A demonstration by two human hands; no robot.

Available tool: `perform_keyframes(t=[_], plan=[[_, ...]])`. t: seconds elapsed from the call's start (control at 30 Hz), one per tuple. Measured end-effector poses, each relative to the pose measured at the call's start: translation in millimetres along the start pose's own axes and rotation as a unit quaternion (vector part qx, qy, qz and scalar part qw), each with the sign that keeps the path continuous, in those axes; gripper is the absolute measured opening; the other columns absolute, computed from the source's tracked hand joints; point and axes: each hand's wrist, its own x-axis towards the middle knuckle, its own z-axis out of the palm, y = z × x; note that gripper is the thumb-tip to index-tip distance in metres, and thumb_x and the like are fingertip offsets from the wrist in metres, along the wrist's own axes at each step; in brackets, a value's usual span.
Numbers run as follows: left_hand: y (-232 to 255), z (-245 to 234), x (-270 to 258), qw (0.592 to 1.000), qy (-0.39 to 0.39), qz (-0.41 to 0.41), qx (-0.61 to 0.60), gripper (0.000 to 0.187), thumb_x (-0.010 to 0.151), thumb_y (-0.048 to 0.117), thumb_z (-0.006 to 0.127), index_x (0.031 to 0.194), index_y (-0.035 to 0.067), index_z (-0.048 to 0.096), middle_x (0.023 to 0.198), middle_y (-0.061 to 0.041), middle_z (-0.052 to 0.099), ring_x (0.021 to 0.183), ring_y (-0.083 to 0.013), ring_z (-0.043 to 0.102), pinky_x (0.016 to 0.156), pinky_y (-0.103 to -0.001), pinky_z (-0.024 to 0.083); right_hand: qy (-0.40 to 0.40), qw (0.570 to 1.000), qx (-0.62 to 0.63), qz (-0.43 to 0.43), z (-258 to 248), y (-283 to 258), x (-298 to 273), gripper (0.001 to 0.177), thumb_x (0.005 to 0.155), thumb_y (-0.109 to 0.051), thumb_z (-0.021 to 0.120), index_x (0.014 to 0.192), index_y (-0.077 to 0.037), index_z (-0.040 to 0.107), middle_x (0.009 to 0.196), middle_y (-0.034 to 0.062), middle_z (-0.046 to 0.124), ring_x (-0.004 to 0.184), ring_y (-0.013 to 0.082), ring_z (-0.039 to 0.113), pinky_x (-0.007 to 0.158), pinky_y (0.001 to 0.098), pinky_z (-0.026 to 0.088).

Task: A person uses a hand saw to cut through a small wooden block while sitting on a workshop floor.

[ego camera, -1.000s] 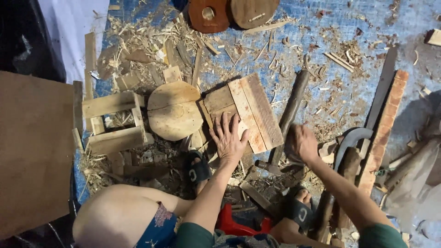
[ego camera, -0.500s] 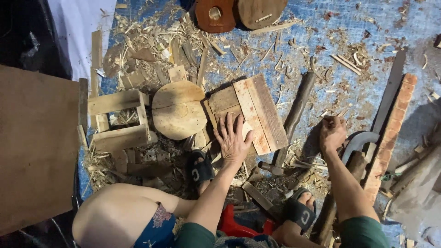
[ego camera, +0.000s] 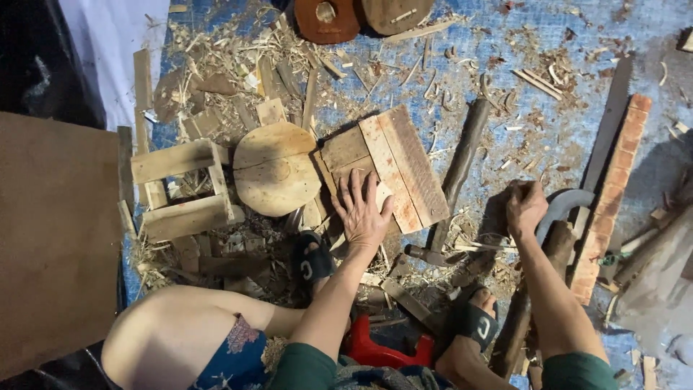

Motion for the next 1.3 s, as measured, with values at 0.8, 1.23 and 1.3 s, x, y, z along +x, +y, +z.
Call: perform_keyframes(t=[0.8,1.23,1.3], plan=[[-2,-2,2,0.999,0.023,0.015,0.022,0.074,0.091,0.060,0.058,0.151,0.019,0.045,0.163,-0.015,0.030,0.149,-0.0436,0.027,0.112,-0.069,0.024,0.127,0.931,0.298,0.170,-17,34,115,0.019,0.085,0.004,0.073,0.093,-0.012,0.078,0.080,-0.0039,0.072,0.067,0.0045,0.062,0.063,0.0188,0.058],[0,2,1,1.000,0.009,-0.004,0.002,0.070,0.092,0.060,0.053,0.151,0.025,0.042,0.163,-0.016,0.031,0.151,-0.0437,0.027,0.111,-0.070,0.026,-0.121,0.980,0.008,0.159,5,-1,-16,0.044,0.100,-0.025,0.054,0.142,-0.016,0.055,0.147,0.0076,0.052,0.090,0.0184,0.055,0.066,0.0321,0.042],[-1,1,0,1.000,0.009,-0.007,-0.005,0.070,0.092,0.060,0.053,0.151,0.025,0.042,0.162,-0.016,0.032,0.150,-0.0441,0.027,0.111,-0.071,0.026,-0.212,0.876,0.265,0.344,-23,-24,-34,0.045,0.110,-0.020,0.028,0.154,-0.015,0.039,0.161,0.0003,0.043,0.062,-0.0002,0.048,0.046,0.0154,0.026]])
